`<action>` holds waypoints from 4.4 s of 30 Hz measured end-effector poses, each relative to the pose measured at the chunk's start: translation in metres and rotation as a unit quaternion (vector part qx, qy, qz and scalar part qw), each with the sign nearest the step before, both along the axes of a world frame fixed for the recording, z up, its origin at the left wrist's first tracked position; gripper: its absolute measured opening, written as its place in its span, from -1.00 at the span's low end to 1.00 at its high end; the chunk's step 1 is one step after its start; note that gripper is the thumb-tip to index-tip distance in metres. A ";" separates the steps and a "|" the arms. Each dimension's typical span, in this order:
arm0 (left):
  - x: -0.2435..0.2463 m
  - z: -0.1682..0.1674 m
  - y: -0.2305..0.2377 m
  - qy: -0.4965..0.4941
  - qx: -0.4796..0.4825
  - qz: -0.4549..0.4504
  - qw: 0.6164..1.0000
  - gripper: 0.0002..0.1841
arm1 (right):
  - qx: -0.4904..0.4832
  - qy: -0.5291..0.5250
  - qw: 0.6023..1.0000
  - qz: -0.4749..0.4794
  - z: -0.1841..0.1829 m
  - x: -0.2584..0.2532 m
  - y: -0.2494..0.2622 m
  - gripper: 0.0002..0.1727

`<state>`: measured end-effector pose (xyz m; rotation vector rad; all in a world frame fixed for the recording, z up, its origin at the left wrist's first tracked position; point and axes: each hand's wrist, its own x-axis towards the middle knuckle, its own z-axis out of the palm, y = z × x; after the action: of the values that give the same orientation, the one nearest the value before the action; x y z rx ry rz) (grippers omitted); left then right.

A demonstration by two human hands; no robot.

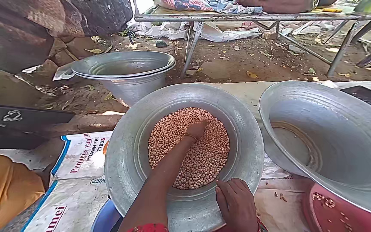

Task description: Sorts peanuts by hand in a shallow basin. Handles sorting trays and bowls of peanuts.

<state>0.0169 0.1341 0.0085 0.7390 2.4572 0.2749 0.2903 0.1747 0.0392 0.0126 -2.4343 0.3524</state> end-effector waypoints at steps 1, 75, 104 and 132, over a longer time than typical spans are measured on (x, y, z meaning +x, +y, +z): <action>-0.016 0.003 -0.006 0.011 0.010 0.059 0.998 -0.47 | 0.000 0.000 1.000 0.000 0.000 0.000 0.000 -0.58; -0.017 -0.011 0.025 -0.010 0.059 0.054 0.997 -0.52 | -0.043 0.012 0.999 0.032 0.001 0.005 0.003 -0.64; 0.056 -0.015 0.043 -0.100 0.028 -0.118 0.988 -0.58 | -0.045 0.006 0.999 0.028 0.000 0.006 0.003 -0.63; 0.043 -0.001 -0.016 -0.024 -0.082 -0.150 0.985 -0.58 | -0.024 0.052 0.998 0.021 -0.005 0.001 0.003 -0.60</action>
<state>0.0603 0.1181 0.0077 1.0012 2.2509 -0.0247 0.2916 0.1777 0.0345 0.0591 -2.3248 0.4172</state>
